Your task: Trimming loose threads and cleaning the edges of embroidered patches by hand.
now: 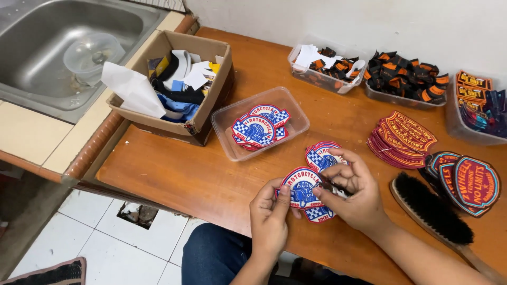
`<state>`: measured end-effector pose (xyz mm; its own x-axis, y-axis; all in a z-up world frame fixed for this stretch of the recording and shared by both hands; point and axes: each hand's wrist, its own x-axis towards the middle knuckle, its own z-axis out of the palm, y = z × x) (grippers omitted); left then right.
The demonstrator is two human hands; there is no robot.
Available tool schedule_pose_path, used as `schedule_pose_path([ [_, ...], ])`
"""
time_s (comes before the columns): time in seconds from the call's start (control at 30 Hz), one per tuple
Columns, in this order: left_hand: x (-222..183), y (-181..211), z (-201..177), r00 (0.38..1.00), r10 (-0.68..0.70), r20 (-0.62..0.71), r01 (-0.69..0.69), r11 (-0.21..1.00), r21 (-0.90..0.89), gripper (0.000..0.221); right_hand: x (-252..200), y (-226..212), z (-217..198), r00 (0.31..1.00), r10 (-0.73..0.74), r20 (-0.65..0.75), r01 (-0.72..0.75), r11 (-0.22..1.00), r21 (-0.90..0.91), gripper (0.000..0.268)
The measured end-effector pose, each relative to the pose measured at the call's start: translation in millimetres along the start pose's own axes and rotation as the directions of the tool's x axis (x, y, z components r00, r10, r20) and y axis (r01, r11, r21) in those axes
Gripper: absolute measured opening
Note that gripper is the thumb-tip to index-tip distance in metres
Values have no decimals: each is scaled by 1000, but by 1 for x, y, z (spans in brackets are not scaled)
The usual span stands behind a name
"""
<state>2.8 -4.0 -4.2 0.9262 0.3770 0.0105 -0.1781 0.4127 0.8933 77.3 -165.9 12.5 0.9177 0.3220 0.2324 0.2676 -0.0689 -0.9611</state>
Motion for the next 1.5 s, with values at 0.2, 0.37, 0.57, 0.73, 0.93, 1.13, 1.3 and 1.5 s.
schedule_pose_path([
  [0.2, 0, 23, 25, 980, -125, -156, 136, 988, 68, 22, -1, 10, -7, 989, 68, -129, -70, 997, -12, 67],
  [0.37, 1, 13, 24, 989, -65, -132, 66, 998, 3, 44, 5, -3, -13, 999, 12, -47, -13, 999, -38, 46],
  [0.57, 8, -2, 19, 990, -35, -138, 26, 998, -63, 15, 5, -4, -14, 1000, 3, 24, -2, 998, -67, 51],
  [0.73, 9, -14, 14, 979, -9, -205, -25, 986, -164, 29, 3, -6, -11, 997, -44, 70, 50, 995, -87, 49],
  [0.93, 4, 5, 16, 995, -45, -91, 31, 987, -155, 45, 11, -4, -19, 999, -51, -19, 49, 993, -109, 39],
  [1.13, 11, -3, 9, 986, -102, 135, 123, 981, -150, 35, 16, -6, -22, 998, 6, -56, -2, 996, 84, 32],
  [1.3, 11, -2, 3, 983, -117, 139, 151, 950, -273, 39, 17, -2, -21, 997, 28, -75, -17, 989, 144, 31],
  [1.5, 7, 6, 5, 988, -119, 102, 146, 938, -313, 43, 21, 2, -31, 990, -2, -140, 16, 995, 96, 31],
])
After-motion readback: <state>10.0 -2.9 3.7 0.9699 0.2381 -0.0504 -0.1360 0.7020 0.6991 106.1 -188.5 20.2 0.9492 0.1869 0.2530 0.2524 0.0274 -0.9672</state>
